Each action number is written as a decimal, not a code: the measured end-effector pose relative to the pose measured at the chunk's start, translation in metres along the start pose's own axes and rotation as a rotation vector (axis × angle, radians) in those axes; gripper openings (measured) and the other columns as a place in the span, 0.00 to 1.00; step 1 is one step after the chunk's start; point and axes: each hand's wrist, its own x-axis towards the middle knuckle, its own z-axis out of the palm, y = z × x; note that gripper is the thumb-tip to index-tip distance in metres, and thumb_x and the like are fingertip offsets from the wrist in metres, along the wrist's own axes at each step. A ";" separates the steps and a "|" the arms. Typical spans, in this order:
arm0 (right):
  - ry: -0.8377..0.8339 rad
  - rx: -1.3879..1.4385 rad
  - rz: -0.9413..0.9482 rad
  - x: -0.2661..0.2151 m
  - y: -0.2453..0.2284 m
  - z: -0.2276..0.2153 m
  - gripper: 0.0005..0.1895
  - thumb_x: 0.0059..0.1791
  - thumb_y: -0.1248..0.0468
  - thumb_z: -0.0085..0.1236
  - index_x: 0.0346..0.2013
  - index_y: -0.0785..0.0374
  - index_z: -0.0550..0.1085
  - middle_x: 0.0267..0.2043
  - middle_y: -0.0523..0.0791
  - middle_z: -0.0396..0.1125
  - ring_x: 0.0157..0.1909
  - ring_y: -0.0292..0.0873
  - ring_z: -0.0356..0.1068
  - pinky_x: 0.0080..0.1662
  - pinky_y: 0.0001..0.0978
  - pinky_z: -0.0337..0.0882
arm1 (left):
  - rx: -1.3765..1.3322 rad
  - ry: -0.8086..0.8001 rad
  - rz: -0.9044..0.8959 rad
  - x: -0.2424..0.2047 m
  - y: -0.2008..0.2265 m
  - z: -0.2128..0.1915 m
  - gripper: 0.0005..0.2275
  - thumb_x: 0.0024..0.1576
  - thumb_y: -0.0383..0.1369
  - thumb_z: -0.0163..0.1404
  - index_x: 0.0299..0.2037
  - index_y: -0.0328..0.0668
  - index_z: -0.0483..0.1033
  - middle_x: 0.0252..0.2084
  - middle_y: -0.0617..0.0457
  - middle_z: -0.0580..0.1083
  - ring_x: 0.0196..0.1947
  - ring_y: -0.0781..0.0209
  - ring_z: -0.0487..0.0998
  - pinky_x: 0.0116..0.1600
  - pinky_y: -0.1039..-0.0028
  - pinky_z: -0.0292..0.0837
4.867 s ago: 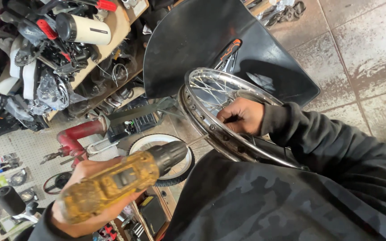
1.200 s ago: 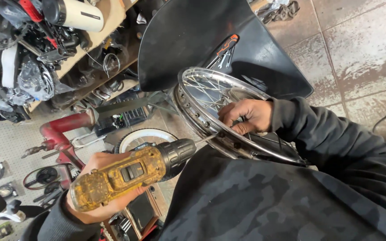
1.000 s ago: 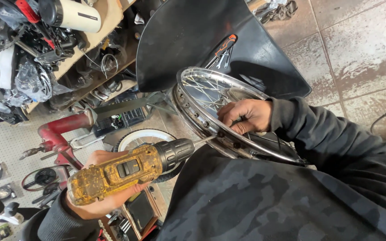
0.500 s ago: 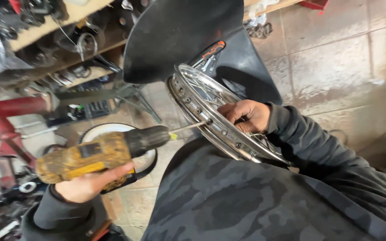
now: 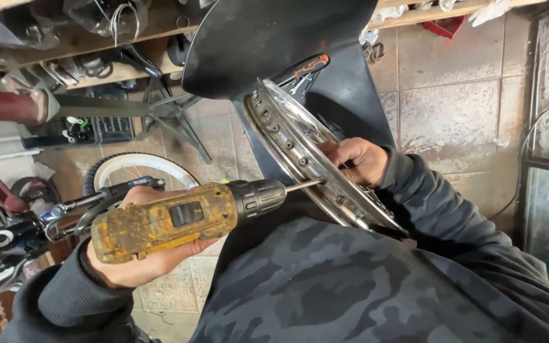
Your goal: The person uses a yellow power drill to tighten the spokes on a bicycle wheel rim. They hold the wheel with one hand while operating the drill with the other, rotating the wheel to access different spoke nipples around the rim.
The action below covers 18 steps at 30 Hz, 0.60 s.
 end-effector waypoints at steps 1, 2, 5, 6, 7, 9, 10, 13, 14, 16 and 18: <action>-0.014 0.007 -0.008 0.003 -0.001 0.002 0.07 0.48 0.66 0.65 0.39 0.63 0.77 0.45 0.47 0.73 0.51 0.48 0.70 0.57 0.41 0.70 | -0.036 -0.034 0.010 0.002 0.005 -0.003 0.08 0.45 0.30 0.61 0.35 0.42 0.84 0.26 0.59 0.84 0.19 0.67 0.83 0.27 0.79 0.79; -0.028 0.014 -0.017 0.005 -0.003 0.004 0.07 0.49 0.65 0.65 0.39 0.62 0.77 0.45 0.47 0.72 0.52 0.49 0.68 0.57 0.42 0.69 | -0.072 -0.068 0.020 0.005 0.011 -0.005 0.08 0.44 0.29 0.61 0.33 0.42 0.84 0.25 0.58 0.84 0.17 0.66 0.81 0.25 0.78 0.77; -0.055 0.058 -0.066 0.012 -0.007 0.009 0.08 0.50 0.61 0.63 0.37 0.63 0.76 0.41 0.47 0.71 0.48 0.49 0.66 0.55 0.44 0.67 | -0.005 -0.135 0.063 0.010 0.026 -0.011 0.05 0.46 0.30 0.59 0.31 0.43 0.84 0.29 0.57 0.86 0.20 0.66 0.87 0.26 0.78 0.82; -0.044 0.062 -0.075 0.015 -0.009 0.011 0.08 0.50 0.61 0.63 0.37 0.63 0.76 0.41 0.47 0.71 0.48 0.49 0.66 0.55 0.44 0.67 | 0.004 -0.146 0.061 0.012 0.031 -0.013 0.05 0.46 0.30 0.59 0.31 0.43 0.84 0.29 0.57 0.86 0.20 0.66 0.87 0.26 0.78 0.82; -0.058 0.059 -0.108 0.019 -0.011 0.012 0.09 0.51 0.59 0.61 0.37 0.63 0.75 0.42 0.49 0.71 0.48 0.51 0.67 0.56 0.46 0.68 | 0.027 -0.170 0.111 0.014 0.036 -0.015 0.04 0.46 0.30 0.57 0.30 0.42 0.82 0.26 0.56 0.83 0.18 0.63 0.82 0.25 0.76 0.78; -0.061 0.057 -0.153 0.021 -0.010 0.013 0.11 0.52 0.58 0.60 0.36 0.64 0.75 0.43 0.50 0.71 0.48 0.54 0.69 0.56 0.48 0.68 | 0.061 -0.204 0.160 0.016 0.042 -0.018 0.04 0.46 0.30 0.56 0.28 0.41 0.80 0.23 0.55 0.79 0.15 0.60 0.77 0.24 0.74 0.73; -0.051 0.044 -0.150 0.020 -0.008 0.013 0.10 0.51 0.59 0.61 0.36 0.64 0.75 0.45 0.50 0.71 0.50 0.54 0.69 0.57 0.48 0.68 | 0.089 -0.216 0.158 0.016 0.044 -0.019 0.04 0.46 0.30 0.56 0.29 0.41 0.80 0.24 0.55 0.79 0.16 0.59 0.76 0.25 0.73 0.72; 0.003 0.046 -0.241 0.022 -0.005 0.014 0.10 0.51 0.60 0.62 0.36 0.67 0.77 0.42 0.53 0.72 0.45 0.55 0.71 0.51 0.49 0.69 | 0.137 -0.223 0.168 0.016 0.044 -0.017 0.07 0.45 0.30 0.57 0.32 0.40 0.80 0.28 0.53 0.80 0.18 0.58 0.76 0.26 0.73 0.73; 0.032 0.059 -0.335 0.025 -0.004 0.015 0.12 0.51 0.61 0.62 0.35 0.69 0.79 0.37 0.55 0.73 0.39 0.56 0.71 0.44 0.50 0.69 | 0.154 -0.204 0.179 0.014 0.043 -0.017 0.08 0.44 0.30 0.58 0.34 0.38 0.81 0.30 0.52 0.81 0.19 0.59 0.78 0.27 0.74 0.74; 0.003 0.045 -0.244 0.018 -0.006 0.010 0.10 0.51 0.61 0.61 0.36 0.67 0.78 0.43 0.54 0.72 0.45 0.55 0.71 0.50 0.48 0.70 | 0.186 -0.171 0.193 0.012 0.043 -0.016 0.11 0.43 0.30 0.59 0.36 0.36 0.81 0.34 0.50 0.82 0.21 0.59 0.80 0.28 0.75 0.76; -0.029 0.034 -0.152 0.017 -0.007 0.008 0.08 0.51 0.61 0.61 0.38 0.64 0.76 0.49 0.53 0.71 0.51 0.54 0.71 0.57 0.46 0.70 | 0.216 -0.136 0.204 0.015 0.051 -0.017 0.14 0.43 0.29 0.60 0.39 0.34 0.81 0.37 0.49 0.83 0.23 0.59 0.83 0.30 0.76 0.78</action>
